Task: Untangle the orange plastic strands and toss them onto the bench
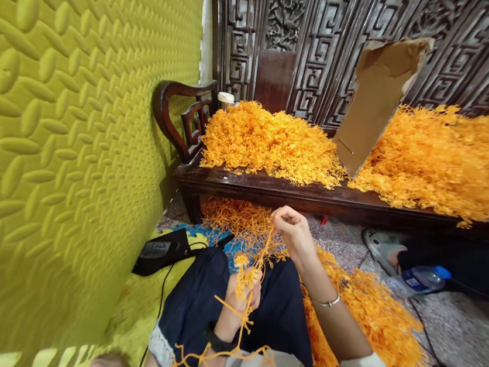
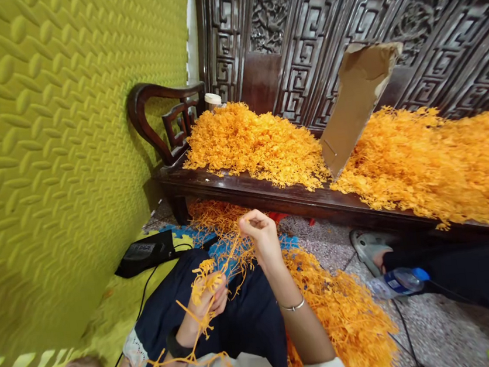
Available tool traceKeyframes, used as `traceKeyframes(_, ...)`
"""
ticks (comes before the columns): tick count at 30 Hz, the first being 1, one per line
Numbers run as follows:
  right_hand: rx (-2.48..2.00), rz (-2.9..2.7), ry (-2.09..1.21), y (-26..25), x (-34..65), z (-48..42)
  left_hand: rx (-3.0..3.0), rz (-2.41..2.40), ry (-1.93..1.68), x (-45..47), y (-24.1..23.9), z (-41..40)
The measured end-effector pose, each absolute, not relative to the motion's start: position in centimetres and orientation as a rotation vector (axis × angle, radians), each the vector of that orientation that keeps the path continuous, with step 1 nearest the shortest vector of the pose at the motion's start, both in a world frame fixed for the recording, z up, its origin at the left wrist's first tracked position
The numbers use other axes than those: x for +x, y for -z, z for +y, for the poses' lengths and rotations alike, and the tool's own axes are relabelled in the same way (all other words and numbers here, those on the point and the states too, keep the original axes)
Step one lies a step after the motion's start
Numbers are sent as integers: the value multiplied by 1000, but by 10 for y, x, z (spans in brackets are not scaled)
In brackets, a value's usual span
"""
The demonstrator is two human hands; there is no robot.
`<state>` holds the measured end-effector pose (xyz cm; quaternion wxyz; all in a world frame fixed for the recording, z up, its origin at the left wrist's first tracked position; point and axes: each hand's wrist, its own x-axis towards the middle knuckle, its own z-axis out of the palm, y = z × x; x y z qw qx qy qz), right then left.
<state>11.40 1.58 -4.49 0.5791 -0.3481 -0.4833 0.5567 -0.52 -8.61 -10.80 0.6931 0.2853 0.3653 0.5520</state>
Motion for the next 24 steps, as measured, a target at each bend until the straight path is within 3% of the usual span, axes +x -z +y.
traceKeyframes(15, -689, -742, -876, 34, 100, 6, 700, 702, -1232, 3, 92, -83)
traceKeyframes(24, -578, -799, -779, 23, 109, -1, 620, 654, -1224, 10, 118, -88)
